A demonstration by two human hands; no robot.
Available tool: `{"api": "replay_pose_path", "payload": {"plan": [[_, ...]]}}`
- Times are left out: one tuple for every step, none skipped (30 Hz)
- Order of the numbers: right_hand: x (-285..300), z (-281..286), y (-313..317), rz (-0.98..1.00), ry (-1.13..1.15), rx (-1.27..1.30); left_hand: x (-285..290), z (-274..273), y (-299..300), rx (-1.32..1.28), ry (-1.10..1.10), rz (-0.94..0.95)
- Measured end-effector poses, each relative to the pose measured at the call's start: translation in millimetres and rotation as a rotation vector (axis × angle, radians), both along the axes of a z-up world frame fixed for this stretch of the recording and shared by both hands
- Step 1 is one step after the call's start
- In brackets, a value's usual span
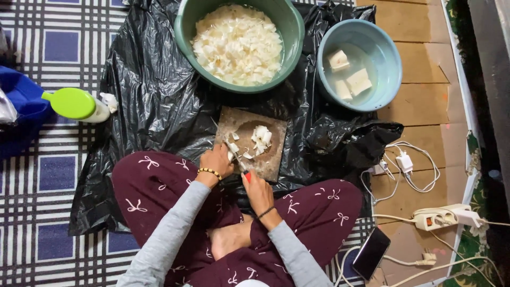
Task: Dicing blocks of tofu into small pieces using a knife on a wooden cutting board while sitting on the floor.
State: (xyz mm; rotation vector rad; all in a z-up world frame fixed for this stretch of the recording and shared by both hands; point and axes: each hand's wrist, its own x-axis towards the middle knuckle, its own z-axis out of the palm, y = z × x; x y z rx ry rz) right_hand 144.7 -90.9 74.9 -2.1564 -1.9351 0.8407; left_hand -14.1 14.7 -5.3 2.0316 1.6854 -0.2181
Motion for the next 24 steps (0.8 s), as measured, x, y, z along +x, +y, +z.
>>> {"api": "replay_pose_path", "payload": {"plan": [[-2, -4, 3, -0.002, 0.001, 0.0, 2, 9, -4, 0.0, 0.001, -0.002], [-4, -8, 9, -0.013, 0.017, 0.017, 3, 18, -5, 0.021, 0.009, -0.006], [-7, -12, 15, -0.025, 0.033, 0.034, 4, 28, -7, 0.043, 0.017, -0.011], [-8, -14, 19, -0.026, 0.035, 0.032, 2, 14, -5, 0.041, 0.019, -0.012], [-10, -17, 22, -0.003, 0.024, 0.071, 1, -1, -4, 0.034, 0.011, 0.002], [-11, -18, 27, 0.02, 0.012, 0.112, 1, -15, -2, 0.028, 0.002, 0.016], [-11, -19, 25, 0.017, 0.011, 0.113, 0, -14, -3, 0.029, 0.001, 0.013], [-10, -19, 25, 0.019, 0.01, 0.121, -1, -14, -2, 0.03, 0.002, 0.004], [-10, -20, 25, 0.021, 0.009, 0.129, -1, -13, 0, 0.032, 0.003, -0.005], [-8, -20, 20, 0.023, 0.01, 0.131, -2, -15, -1, 0.034, 0.003, -0.002], [-6, -20, 16, 0.019, -0.002, 0.111, -3, -16, -1, 0.005, -0.008, 0.003], [-5, -20, 13, 0.012, -0.013, 0.093, -4, -17, 2, -0.022, -0.018, 0.006], [-7, -17, 16, 0.013, -0.012, 0.098, -5, -10, 5, -0.017, -0.017, 0.007], [-8, -14, 13, 0.002, -0.023, 0.102, -4, -5, 1, 0.01, -0.011, -0.006], [-8, -12, 9, -0.009, -0.033, 0.105, -4, 1, -3, 0.037, -0.006, -0.02], [-10, -18, 11, -0.012, -0.03, 0.104, -3, 1, -8, 0.035, -0.003, -0.022], [-12, -24, 13, -0.013, -0.028, 0.112, -2, 3, -14, 0.056, -0.002, -0.014], [-12, -30, 20, -0.01, -0.027, 0.131, 0, 5, -15, 0.088, -0.002, -0.003], [-14, -28, 29, -0.01, -0.024, 0.14, -1, -2, -9, 0.097, 0.0, -0.002], [-15, -26, 33, -0.005, -0.006, 0.109, -2, -11, -9, 0.091, 0.006, -0.01], [-17, -24, 37, 0.0, 0.012, 0.077, -2, -20, -8, 0.086, 0.011, -0.018], [-14, -35, 38, -0.005, 0.01, 0.074, -1, -16, -10, 0.083, 0.01, -0.022], [-12, -45, 40, -0.006, 0.001, 0.064, -1, -12, -12, 0.082, 0.027, -0.034], [-10, -55, 46, -0.005, -0.007, 0.063, -1, -6, -8, 0.091, 0.046, -0.043]]}}
